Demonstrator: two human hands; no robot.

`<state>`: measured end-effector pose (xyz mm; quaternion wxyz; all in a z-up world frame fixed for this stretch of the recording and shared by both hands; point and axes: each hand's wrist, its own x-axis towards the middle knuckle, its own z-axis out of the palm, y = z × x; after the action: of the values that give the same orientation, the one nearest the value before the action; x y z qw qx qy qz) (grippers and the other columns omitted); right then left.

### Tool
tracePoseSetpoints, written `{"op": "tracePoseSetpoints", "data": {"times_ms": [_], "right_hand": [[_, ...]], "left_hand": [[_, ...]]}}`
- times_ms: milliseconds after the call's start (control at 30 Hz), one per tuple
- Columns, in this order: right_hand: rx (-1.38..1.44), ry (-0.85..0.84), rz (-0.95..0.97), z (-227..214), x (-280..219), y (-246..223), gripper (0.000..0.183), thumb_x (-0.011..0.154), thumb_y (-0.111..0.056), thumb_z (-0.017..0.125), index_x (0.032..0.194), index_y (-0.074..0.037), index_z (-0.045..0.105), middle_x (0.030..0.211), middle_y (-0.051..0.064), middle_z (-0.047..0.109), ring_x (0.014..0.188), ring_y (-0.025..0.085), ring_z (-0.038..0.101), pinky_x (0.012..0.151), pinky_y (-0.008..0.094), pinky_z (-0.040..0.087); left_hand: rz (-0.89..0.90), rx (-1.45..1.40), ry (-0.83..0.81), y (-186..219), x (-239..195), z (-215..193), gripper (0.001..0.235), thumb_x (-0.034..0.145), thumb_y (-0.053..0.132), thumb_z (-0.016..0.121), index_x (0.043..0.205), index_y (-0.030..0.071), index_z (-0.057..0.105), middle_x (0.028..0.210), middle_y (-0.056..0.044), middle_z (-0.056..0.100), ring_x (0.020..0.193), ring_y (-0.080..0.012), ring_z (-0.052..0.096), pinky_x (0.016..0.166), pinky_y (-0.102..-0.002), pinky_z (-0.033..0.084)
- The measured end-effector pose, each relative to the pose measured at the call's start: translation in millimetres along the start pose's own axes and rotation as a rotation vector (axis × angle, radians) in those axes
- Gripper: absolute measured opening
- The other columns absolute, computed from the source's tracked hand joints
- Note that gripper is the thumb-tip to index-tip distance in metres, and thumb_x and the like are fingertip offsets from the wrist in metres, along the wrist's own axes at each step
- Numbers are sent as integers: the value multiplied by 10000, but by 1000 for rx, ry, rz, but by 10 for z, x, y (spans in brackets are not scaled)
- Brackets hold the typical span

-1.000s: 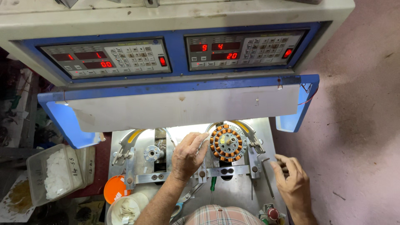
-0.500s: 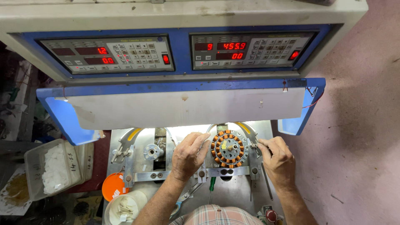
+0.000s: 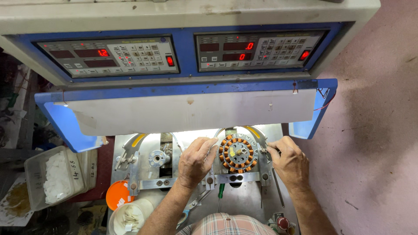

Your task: The person winds copper wire onto a stator using a semi-automatic winding machine, using a small tool to guide the wire and interacting with a digital control panel.

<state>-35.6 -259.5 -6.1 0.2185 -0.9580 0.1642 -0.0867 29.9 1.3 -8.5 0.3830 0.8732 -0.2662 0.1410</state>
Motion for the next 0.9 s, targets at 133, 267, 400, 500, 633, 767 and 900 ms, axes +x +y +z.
{"op": "tracePoseSetpoints", "data": {"times_ms": [133,267,400,500,633,767,900], "right_hand": [[-8,-35,2,54,111,-14,142,897,-258,730,895,-120,763,921,17,684,828,231,711,725,407,592],[-31,-132,82,71,199,-20,161,914,-276,717,888,-123,763,910,31,675,833,224,714,738,404,595],[-1,-80,46,57,182,-31,147,896,-261,728,893,-118,763,907,36,673,827,235,709,740,418,583],[16,-57,31,50,159,-46,135,898,-247,725,881,-119,765,912,36,674,828,234,709,736,415,583],[24,-56,41,42,148,-52,131,899,-239,727,878,-115,763,918,34,678,827,231,712,737,411,587],[28,-51,40,48,143,-50,133,898,-239,729,880,-112,762,921,33,680,824,232,712,740,411,589],[38,-41,38,39,135,-61,128,895,-236,732,879,-113,763,922,34,681,821,228,713,736,405,592]], "left_hand": [[11,2,0,-7,8,14,211,899,96,734,1102,51,703,991,-85,716,881,-220,716,741,-318,600],[8,-7,2,-16,10,24,197,912,97,731,1101,52,699,981,-76,714,870,-212,713,741,-316,600],[9,3,-9,-17,11,14,202,910,91,728,1107,53,701,968,-71,713,858,-212,706,731,-321,594],[14,-8,0,1,9,1,207,908,82,722,1110,51,697,972,-69,711,863,-211,705,740,-320,595],[14,-26,0,21,19,-22,218,897,76,723,1111,46,693,974,-77,711,862,-216,707,737,-321,595],[9,-33,6,37,16,-35,223,896,79,730,1114,45,692,975,-78,713,861,-216,709,738,-321,595],[-32,-61,12,42,7,-35,216,887,96,745,1093,48,701,978,-83,717,860,-216,714,720,-319,595]]}}
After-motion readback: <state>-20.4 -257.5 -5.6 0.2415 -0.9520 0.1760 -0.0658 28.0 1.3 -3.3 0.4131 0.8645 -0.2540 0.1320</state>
